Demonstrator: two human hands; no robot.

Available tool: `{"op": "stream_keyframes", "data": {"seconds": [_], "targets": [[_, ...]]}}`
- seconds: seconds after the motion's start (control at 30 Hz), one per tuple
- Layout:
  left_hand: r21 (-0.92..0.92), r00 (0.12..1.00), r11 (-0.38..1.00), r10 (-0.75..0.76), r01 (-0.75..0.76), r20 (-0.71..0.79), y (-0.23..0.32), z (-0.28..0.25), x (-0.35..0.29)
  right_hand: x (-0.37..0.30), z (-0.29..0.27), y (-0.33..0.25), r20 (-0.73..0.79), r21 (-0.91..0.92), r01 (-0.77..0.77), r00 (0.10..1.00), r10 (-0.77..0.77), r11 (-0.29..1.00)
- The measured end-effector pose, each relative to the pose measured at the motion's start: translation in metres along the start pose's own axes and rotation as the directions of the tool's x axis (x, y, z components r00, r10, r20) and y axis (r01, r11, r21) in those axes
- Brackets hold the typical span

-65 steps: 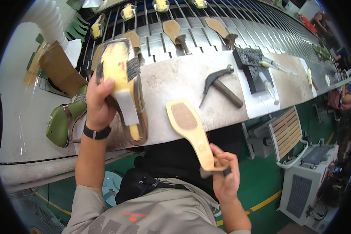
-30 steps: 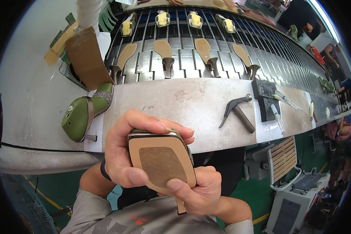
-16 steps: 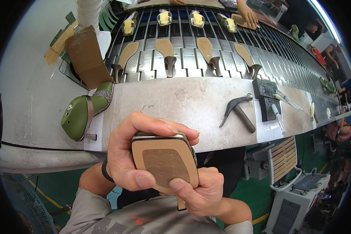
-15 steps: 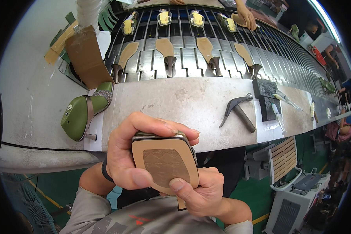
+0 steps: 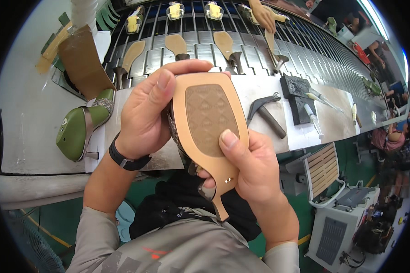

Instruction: The person positions and presses soles onto the bottoms of green high-heeled shoe uppers, using a small hammer to tap and secure the edges around the heel and toe, then applies a liquid with a syringe to a seam.

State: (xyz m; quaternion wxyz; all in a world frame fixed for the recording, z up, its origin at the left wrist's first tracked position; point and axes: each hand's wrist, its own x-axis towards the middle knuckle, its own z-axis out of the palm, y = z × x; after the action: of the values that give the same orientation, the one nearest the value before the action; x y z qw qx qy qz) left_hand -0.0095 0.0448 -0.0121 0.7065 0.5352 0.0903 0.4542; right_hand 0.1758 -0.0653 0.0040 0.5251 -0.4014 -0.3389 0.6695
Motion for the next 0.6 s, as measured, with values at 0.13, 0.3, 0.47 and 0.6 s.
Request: {"op": "stream_keyframes", "data": {"seconds": [0.13, 0.3, 0.47, 0.6], "targets": [[0.016, 1.000, 1.000, 0.022, -0.023, 0.009, -0.005, -0.004, 0.005, 0.009, -0.005, 0.002, -0.030, -0.057, 0.036, 0.999, -0.038, 0.998], [0.079, 0.999, 0.997, -0.003, 0.000, 0.040, -0.002, -0.002, 0.002, 0.006, -0.011, -0.001, -0.042, -0.023, 0.047, 0.998, -0.047, 0.999], [0.264, 0.998, 0.964, 0.023, -0.037, 0.055, 0.005, 0.004, -0.014, -0.005, -0.006, 0.000, -0.023, -0.150, 0.042, 0.999, -0.046, 0.988], [0.319, 1.000, 0.948, -0.012, 0.014, -0.008, 0.021, 0.023, -0.051, -0.035, 0.001, 0.019, 0.090, -0.274, 0.161, 0.986, -0.142, 0.948]]}}
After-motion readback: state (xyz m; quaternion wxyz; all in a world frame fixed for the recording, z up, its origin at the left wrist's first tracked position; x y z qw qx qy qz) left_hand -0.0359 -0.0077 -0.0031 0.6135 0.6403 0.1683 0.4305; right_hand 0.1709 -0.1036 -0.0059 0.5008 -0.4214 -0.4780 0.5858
